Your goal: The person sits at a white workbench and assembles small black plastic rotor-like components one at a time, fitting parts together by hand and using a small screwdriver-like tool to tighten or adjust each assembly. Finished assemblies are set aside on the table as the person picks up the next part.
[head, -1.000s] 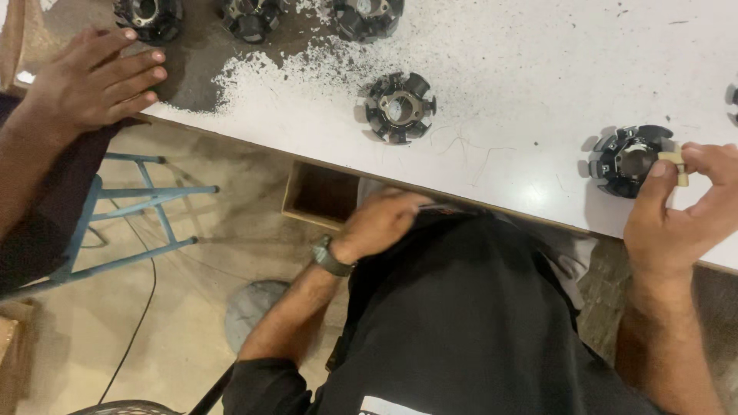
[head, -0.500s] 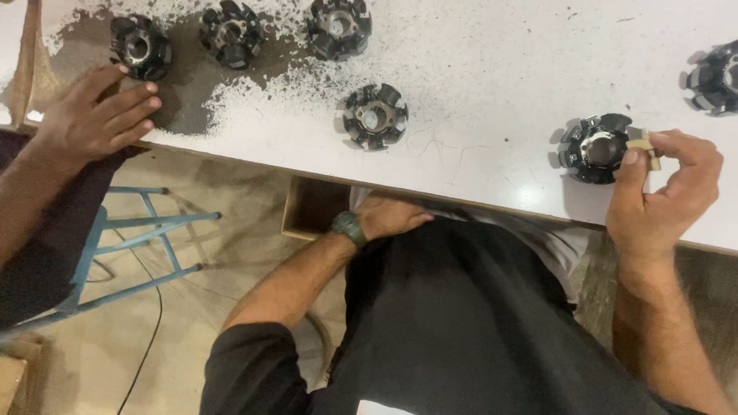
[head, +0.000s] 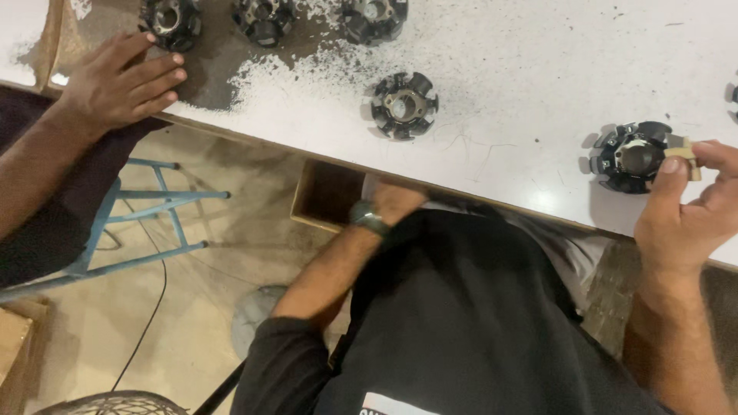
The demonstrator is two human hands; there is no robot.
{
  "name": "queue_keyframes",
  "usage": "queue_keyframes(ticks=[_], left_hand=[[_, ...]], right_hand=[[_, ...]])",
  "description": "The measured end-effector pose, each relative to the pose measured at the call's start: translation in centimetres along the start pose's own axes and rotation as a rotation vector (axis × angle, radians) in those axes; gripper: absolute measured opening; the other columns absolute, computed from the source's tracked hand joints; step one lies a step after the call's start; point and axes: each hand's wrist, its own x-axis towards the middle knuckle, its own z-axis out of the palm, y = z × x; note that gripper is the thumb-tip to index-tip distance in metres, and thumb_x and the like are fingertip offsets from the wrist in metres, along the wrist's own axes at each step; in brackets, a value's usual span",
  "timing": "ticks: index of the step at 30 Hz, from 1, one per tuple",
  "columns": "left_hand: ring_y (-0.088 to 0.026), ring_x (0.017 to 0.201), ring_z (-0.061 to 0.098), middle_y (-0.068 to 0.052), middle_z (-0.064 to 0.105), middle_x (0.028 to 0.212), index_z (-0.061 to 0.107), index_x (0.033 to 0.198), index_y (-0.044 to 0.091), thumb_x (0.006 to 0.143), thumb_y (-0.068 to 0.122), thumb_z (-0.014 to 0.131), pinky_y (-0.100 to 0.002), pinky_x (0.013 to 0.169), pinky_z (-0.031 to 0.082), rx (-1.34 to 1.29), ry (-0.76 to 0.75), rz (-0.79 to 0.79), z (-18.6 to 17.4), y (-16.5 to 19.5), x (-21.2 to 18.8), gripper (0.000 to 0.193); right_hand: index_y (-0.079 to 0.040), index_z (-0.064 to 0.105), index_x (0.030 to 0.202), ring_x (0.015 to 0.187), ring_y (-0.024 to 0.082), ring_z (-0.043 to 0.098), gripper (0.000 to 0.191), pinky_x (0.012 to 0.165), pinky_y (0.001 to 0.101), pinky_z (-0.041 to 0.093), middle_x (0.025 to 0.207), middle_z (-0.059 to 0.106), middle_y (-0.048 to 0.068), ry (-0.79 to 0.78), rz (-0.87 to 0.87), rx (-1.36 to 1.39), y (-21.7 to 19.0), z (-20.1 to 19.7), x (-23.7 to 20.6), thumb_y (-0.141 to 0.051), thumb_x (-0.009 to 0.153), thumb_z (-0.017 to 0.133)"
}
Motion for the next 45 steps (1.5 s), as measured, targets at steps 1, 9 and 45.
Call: queue_keyframes(ticks=[1, 9, 45], left_hand=[[-0.038, 0.115, 0.059, -0.021, 0.063, 0.126, 0.063, 0.126, 0.000, 0.083, 0.046, 0.075, -0.049, 0.096, 0.047, -0.209, -0.137, 0.232, 1.0, 2.0, 1.1, 0.064], [-0.030, 0.149, 0.040, -0.011, 0.043, 0.162, 0.044, 0.155, 0.018, 0.096, 0.058, 0.042, -0.049, 0.124, 0.030, -0.067, -0.504, -0.205, 0.7, -4.2, 0.1, 0.071], [-0.027, 0.120, 0.054, -0.014, 0.058, 0.133, 0.039, 0.155, 0.006, 0.077, 0.038, 0.088, -0.044, 0.103, 0.046, -0.016, -0.013, 0.644, -12.1, 9.2, -1.7, 0.097]], right_hand=[[0.005, 0.051, 0.125, 0.102, 0.014, 0.059, 0.019, 0.084, 0.0266, 0.053, 0.122, 0.055, 0.009, 0.008, 0.132, 0.116, 0.1, 0.1, 0.0, -0.004, 0.111, 0.059], [0.008, 0.050, 0.137, 0.104, 0.015, 0.057, 0.024, 0.090, 0.0231, 0.047, 0.123, 0.055, 0.013, -0.005, 0.035, 0.111, 3.0, -0.6, -1.9, -0.002, 0.117, 0.057], [0.000, 0.053, 0.126, 0.119, 0.019, 0.062, 0.019, 0.106, 0.0295, 0.052, 0.119, 0.061, 0.013, 0.025, 0.012, 0.260, -2.6, -0.8, 0.1, -0.001, 0.112, 0.066]])
